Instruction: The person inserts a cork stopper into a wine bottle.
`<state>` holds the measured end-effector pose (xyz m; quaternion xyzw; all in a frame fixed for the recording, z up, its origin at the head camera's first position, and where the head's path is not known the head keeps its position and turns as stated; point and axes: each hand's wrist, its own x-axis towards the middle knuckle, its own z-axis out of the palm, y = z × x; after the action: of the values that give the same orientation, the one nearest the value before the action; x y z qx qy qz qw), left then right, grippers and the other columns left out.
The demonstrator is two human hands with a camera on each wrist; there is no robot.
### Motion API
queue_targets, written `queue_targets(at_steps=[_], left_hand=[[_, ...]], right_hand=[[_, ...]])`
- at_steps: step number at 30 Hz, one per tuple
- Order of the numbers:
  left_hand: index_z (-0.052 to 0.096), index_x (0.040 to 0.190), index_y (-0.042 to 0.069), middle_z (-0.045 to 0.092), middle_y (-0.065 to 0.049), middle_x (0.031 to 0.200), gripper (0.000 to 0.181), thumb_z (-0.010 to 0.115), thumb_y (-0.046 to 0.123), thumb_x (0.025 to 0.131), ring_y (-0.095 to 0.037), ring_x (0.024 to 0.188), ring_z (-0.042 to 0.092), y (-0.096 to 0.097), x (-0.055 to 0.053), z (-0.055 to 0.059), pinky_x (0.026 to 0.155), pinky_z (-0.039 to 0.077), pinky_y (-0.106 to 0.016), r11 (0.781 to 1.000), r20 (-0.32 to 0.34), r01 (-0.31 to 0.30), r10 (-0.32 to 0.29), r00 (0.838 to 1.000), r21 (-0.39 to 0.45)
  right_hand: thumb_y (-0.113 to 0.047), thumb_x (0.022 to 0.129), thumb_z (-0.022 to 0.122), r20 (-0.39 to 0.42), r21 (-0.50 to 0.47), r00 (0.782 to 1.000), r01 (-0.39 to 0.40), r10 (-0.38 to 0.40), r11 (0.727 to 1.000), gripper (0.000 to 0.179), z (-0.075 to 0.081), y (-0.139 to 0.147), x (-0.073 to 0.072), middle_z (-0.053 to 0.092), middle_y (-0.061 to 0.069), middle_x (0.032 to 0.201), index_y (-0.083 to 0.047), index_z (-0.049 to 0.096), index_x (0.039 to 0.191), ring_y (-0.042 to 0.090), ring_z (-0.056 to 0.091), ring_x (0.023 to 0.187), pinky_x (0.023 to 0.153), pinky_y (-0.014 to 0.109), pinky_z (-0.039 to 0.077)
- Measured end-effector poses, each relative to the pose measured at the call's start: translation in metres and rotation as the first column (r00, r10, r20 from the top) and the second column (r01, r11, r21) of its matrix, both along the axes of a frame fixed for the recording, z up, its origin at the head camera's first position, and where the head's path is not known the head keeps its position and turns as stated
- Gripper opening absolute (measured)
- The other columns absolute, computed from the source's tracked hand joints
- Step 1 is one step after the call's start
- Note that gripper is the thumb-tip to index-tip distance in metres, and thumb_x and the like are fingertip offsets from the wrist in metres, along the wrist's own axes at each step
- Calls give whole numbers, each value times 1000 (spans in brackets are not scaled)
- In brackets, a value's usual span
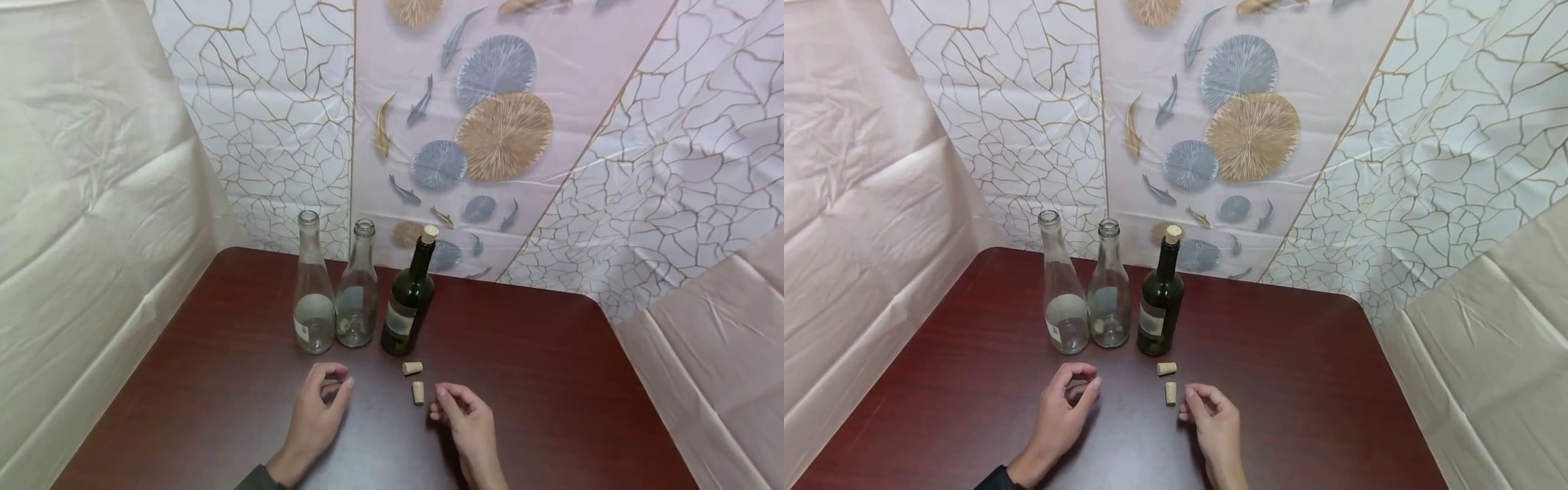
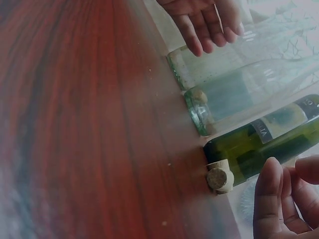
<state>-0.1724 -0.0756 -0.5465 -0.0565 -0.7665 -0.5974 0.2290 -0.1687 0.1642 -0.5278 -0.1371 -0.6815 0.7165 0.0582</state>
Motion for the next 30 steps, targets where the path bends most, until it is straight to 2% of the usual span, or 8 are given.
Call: queue_targets(at_steps=[4,9,17,21,24,27,29,30], left_hand=[[62,106,4,61,-2,104,21,71,13,89,-15,98,62,-1,-2,1,79,58,-28,1000,27,-12,12,1000,22],[61,107,9,61,-2,106,20,69,17,91,-14,99,61,-2,-4,-1,79,58,-26,999,55,-24,22,998,33],[62,106,7,62,-3,105,20,70,13,89,-15,98,62,-2,-3,1,79,58,-26,998,78,-35,31,996,50],[62,106,8,62,-3,105,20,71,13,89,-15,98,62,-2,-3,2,79,58,-26,998,96,-38,33,995,58],[62,106,7,63,-4,105,20,70,15,89,-15,98,63,-2,-3,3,78,58,-28,997,117,-39,32,993,65],[62,108,5,64,-4,104,23,69,18,91,-15,97,64,-3,-2,3,76,59,-29,995,150,-36,22,988,89],[63,108,5,64,-4,103,23,68,20,91,-15,96,65,-4,-1,3,74,59,-29,994,173,-32,13,985,109],[63,108,5,64,-4,103,23,68,21,92,-15,95,65,-4,0,3,74,59,-29,993,185,-30,8,983,114]], right_hand=[[-18,85,75,-5,-16,1000,0,0,1000,41,-4,1,-2,69,21,87,14,63,108,19,68,68,64,33,60],[-20,84,75,2,-24,1000,-10,10,1000,43,-9,3,-4,70,21,88,14,63,108,20,68,69,64,32,60],[-19,85,75,45,-18,999,8,-7,1000,40,-13,3,-6,71,19,88,12,64,108,19,68,69,64,32,60],[-16,85,74,58,21,998,15,-16,1000,36,-8,2,-9,71,17,89,10,65,108,18,68,70,64,31,60],[-14,86,74,34,91,999,-28,25,995,30,-1,1,-13,71,20,91,7,68,105,19,68,70,63,31,60],[-15,86,73,0,220,993,-116,119,969,23,7,2,-18,71,20,90,4,70,100,20,68,68,62,34,60],[-17,87,73,2,345,980,-185,197,920,20,12,4,-22,73,16,86,0,72,98,20,69,67,62,35,60],[-20,87,73,9,425,972,-216,234,879,19,15,5,-24,73,13,84,-3,72,97,18,69,66,60,34,60]])
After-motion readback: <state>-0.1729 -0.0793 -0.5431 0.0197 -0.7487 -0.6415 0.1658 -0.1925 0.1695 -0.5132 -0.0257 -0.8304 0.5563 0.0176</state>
